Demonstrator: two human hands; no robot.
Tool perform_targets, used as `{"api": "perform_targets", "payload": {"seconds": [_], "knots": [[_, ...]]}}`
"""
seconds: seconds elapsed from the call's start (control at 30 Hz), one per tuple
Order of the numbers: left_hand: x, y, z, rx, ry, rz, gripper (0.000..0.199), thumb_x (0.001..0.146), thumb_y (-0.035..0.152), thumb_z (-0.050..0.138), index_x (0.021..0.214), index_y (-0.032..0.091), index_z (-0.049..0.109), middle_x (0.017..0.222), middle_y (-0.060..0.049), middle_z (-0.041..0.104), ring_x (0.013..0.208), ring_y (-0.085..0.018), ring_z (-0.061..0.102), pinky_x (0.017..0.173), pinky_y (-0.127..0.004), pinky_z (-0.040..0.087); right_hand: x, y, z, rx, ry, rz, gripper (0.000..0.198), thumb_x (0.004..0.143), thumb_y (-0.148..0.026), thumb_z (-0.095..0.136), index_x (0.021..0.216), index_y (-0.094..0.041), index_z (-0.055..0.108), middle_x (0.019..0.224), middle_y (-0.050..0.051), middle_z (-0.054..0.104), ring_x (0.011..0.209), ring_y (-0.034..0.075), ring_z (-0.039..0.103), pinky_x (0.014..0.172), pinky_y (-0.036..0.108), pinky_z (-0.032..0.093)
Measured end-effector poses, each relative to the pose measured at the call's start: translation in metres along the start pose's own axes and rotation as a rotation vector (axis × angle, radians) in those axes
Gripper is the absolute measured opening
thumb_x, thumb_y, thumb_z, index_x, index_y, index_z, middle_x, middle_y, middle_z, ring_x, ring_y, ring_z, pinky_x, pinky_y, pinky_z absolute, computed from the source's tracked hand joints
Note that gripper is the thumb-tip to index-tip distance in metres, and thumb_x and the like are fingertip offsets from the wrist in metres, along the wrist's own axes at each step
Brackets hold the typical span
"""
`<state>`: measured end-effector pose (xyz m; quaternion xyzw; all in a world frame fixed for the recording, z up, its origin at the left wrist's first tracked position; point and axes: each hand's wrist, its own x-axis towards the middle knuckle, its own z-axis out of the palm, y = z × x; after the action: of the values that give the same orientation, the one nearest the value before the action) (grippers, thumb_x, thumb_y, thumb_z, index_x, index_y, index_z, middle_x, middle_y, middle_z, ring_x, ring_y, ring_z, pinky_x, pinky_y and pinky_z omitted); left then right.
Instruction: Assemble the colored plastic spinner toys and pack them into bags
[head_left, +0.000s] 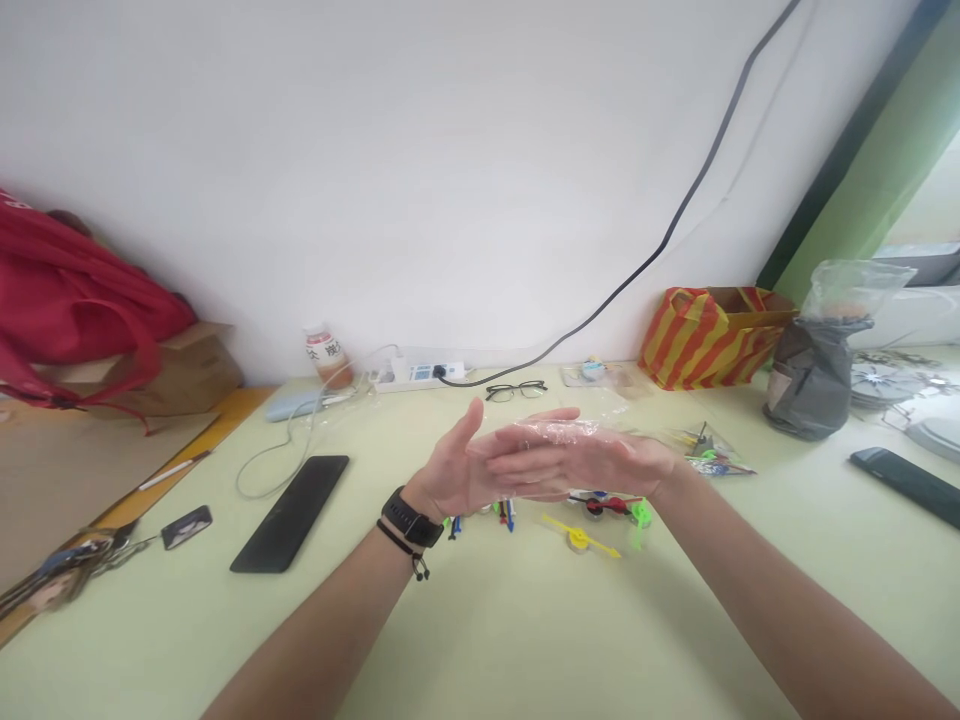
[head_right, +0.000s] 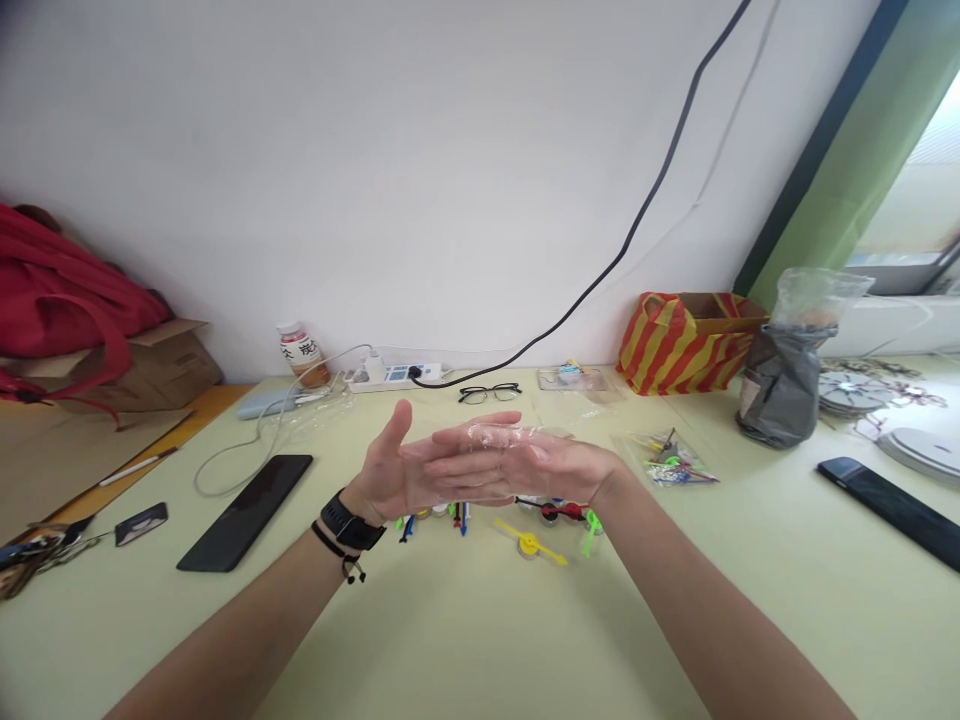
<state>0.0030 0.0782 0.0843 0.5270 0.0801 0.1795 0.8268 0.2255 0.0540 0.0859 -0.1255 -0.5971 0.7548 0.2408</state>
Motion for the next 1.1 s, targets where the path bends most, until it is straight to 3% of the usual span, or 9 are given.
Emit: {"api": "perform_targets", "payload": {"seconds": [0.13, 0.27, 0.4, 0.47, 0.53, 0.6, 0.73, 0.93, 1.1], "knots": [[-0.001, 0.007, -0.006, -0.019, 0.103, 0.048, 0.099, 0.084, 0.092, 0.027, 0.154, 0.025, 0.047, 0.153, -0.012, 0.055, 0.146, -0.04, 0.044, 0.118, -0.058, 0.034, 0.002, -0.004, 0.001, -0.002, 0.05, -0.032, 0.101, 0.07, -0.087, 0.065, 0.152, -0.03, 0.048, 0.158, 0.012, 0.049, 0.148, 0.035, 0.042, 0.119, 0.05, 0.032], [-0.003, 0.022, -0.025, 0.081, 0.337, 0.207, 0.091, 0.088, 0.089, 0.028, 0.149, 0.026, 0.052, 0.152, -0.012, 0.057, 0.143, -0.04, 0.047, 0.114, -0.056, 0.039, 0.002, -0.009, -0.006, 0.007, 0.215, -0.01, 0.104, 0.07, -0.097, 0.049, 0.152, -0.033, 0.047, 0.155, 0.009, 0.054, 0.147, 0.034, 0.044, 0.119, 0.05, 0.033], [-0.006, 0.03, -0.033, 0.538, 0.647, 0.384, 0.067, 0.097, 0.071, 0.045, 0.146, 0.026, 0.054, 0.152, -0.013, 0.056, 0.142, -0.036, 0.048, 0.118, -0.053, 0.034, 0.003, -0.007, -0.017, 0.077, 0.361, -0.025, 0.089, 0.084, -0.091, 0.035, 0.143, -0.03, 0.059, 0.151, 0.008, 0.059, 0.145, 0.032, 0.048, 0.117, 0.05, 0.035], [-0.007, 0.029, -0.025, 0.865, 0.716, 0.449, 0.062, 0.095, 0.058, 0.061, 0.148, 0.027, 0.052, 0.155, -0.011, 0.053, 0.146, -0.035, 0.043, 0.122, -0.052, 0.028, 0.004, -0.004, -0.019, 0.098, 0.387, -0.026, 0.081, 0.09, -0.086, 0.034, 0.134, -0.027, 0.067, 0.15, 0.008, 0.059, 0.144, 0.032, 0.048, 0.118, 0.049, 0.034], [-0.005, 0.025, -0.011, 1.159, 0.672, 0.504, 0.072, 0.088, 0.051, 0.074, 0.151, 0.027, 0.049, 0.16, -0.01, 0.045, 0.151, -0.037, 0.034, 0.126, -0.052, 0.019, 0.006, -0.001, -0.019, 0.109, 0.394, -0.015, 0.077, 0.094, -0.082, 0.033, 0.127, -0.024, 0.072, 0.15, 0.009, 0.059, 0.144, 0.032, 0.049, 0.119, 0.047, 0.034], [-0.001, 0.019, 0.002, 1.4, 0.552, 0.504, 0.087, 0.078, 0.052, 0.082, 0.153, 0.026, 0.047, 0.163, -0.01, 0.041, 0.154, -0.041, 0.022, 0.128, -0.055, 0.012, 0.009, 0.002, -0.017, 0.128, 0.401, 0.008, 0.075, 0.096, -0.079, 0.034, 0.123, -0.022, 0.074, 0.147, 0.01, 0.062, 0.141, 0.032, 0.051, 0.118, 0.048, 0.036], [0.01, 0.0, 0.011, 1.731, 0.353, 0.397, 0.105, 0.077, 0.052, 0.082, 0.162, 0.023, 0.027, 0.168, -0.013, 0.03, 0.155, -0.046, 0.014, 0.125, -0.061, 0.012, 0.016, 0.007, -0.009, 0.2, 0.437, 0.011, 0.072, 0.094, -0.08, 0.038, 0.114, -0.022, 0.075, 0.129, 0.012, 0.072, 0.129, 0.032, 0.061, 0.112, 0.049, 0.044], [0.014, -0.014, 0.001, 1.923, 0.418, 0.336, 0.091, 0.078, 0.016, 0.067, 0.16, 0.023, 0.029, 0.15, -0.017, 0.05, 0.136, -0.043, 0.043, 0.113, -0.058, 0.029, 0.017, 0.009, -0.004, 0.16, 0.304, 0.074, 0.06, 0.095, -0.074, 0.048, 0.118, -0.024, 0.071, 0.115, 0.009, 0.075, 0.121, 0.027, 0.065, 0.109, 0.046, 0.047], [0.005, -0.005, -0.019, 1.854, 0.471, 0.272, 0.093, 0.076, 0.023, 0.07, 0.161, 0.02, 0.03, 0.145, -0.019, 0.052, 0.13, -0.043, 0.046, 0.11, -0.056, 0.034, -0.004, -0.01, -0.019, -0.121, 0.356, 0.056, 0.045, 0.099, -0.058, 0.057, 0.123, -0.023, 0.071, 0.125, 0.01, 0.072, 0.119, 0.026, 0.065, 0.109, 0.045, 0.046]]}}
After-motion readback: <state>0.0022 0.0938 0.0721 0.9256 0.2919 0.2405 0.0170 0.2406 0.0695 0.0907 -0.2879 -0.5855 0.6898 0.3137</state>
